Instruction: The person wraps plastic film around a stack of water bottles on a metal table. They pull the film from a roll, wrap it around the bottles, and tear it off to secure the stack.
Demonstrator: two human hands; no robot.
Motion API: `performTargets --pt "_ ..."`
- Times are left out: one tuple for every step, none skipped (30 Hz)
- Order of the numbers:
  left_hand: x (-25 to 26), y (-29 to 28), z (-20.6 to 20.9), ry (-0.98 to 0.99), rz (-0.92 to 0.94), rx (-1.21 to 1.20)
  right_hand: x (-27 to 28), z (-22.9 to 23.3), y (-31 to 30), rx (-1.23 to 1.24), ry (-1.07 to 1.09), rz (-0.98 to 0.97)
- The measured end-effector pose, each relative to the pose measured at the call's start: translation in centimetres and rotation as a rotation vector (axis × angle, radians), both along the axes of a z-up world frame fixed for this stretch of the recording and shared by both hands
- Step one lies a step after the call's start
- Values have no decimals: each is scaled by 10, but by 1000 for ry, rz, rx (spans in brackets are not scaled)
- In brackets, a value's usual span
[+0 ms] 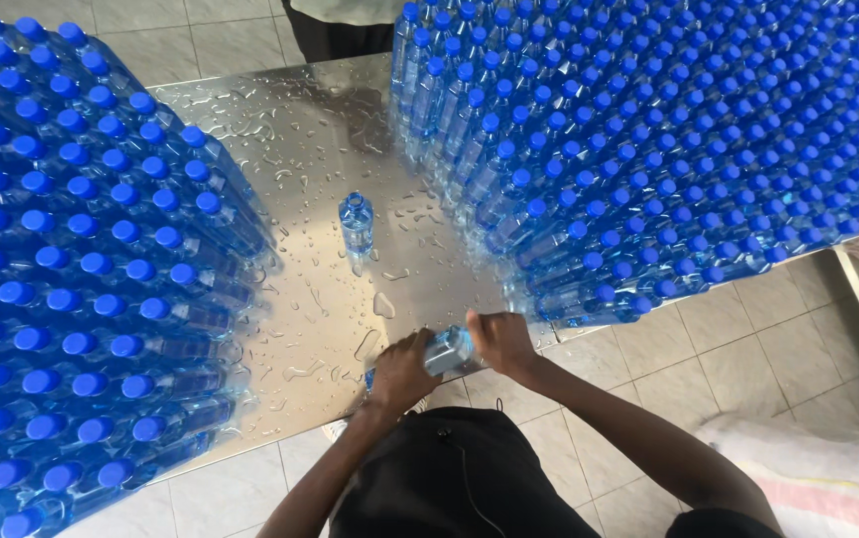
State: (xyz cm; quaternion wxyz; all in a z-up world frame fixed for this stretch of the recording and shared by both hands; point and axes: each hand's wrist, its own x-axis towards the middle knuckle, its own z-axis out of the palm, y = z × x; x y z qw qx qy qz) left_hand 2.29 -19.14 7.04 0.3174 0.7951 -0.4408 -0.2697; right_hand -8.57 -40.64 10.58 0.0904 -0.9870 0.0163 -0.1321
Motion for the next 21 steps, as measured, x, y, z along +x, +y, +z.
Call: performTargets --pt "-4 -13 -27 -367 50 -29 -4 -37 -16 372 334 -263" --pt "-8 -25 -53 -736 95 -58 -8 -74 -29 748 657 -529" --pt "-4 -32 -49 -737 90 -59 -9 -61 -28 752 655 -533" --pt "-2 -41 -45 -807 99 -104 -11 -46 -29 805 642 -586" --pt "1 -50 -40 -877 109 -150 -13 -32 -30 858 628 -639" --pt "0 -57 -29 -875 118 -151 -8 -3 -28 850 630 -634" --pt "-1 -63 -18 -752 158 -211 -3 27 -25 736 512 -559" --pt "-4 -67 -7 -625 194 -267 0 55 -19 625 397 -484" --pt "-3 -78 -9 -622 201 -265 -1 55 -29 622 403 -480" --pt "-1 -88 -12 -410 184 -300 -2 53 -35 625 345 -503" --pt "2 -97 -16 -200 166 -331 -4 51 -42 627 288 -525" --pt "5 -96 0 -199 162 -325 2 50 -50 634 289 -528" --pt "9 -95 16 -47 128 -224 7 49 -58 551 275 -551" --pt "15 -97 32 101 98 -129 16 49 -68 463 258 -570" --pt "21 -87 45 99 98 -128 19 48 -79 464 257 -569" --pt "27 -75 57 130 87 -112 24 46 -88 332 284 -613" --pt "32 -62 68 162 75 -96 28 43 -97 199 309 -654" --pt "34 -42 64 162 89 -90 26 48 -108 203 313 -640" --pt "36 -21 59 176 122 -78 24 53 -119 111 337 -670" --pt "39 3 54 190 159 -63 25 55 -128 20 360 -694" --pt "37 31 37 188 178 -53 18 69 -109 29 364 -675"
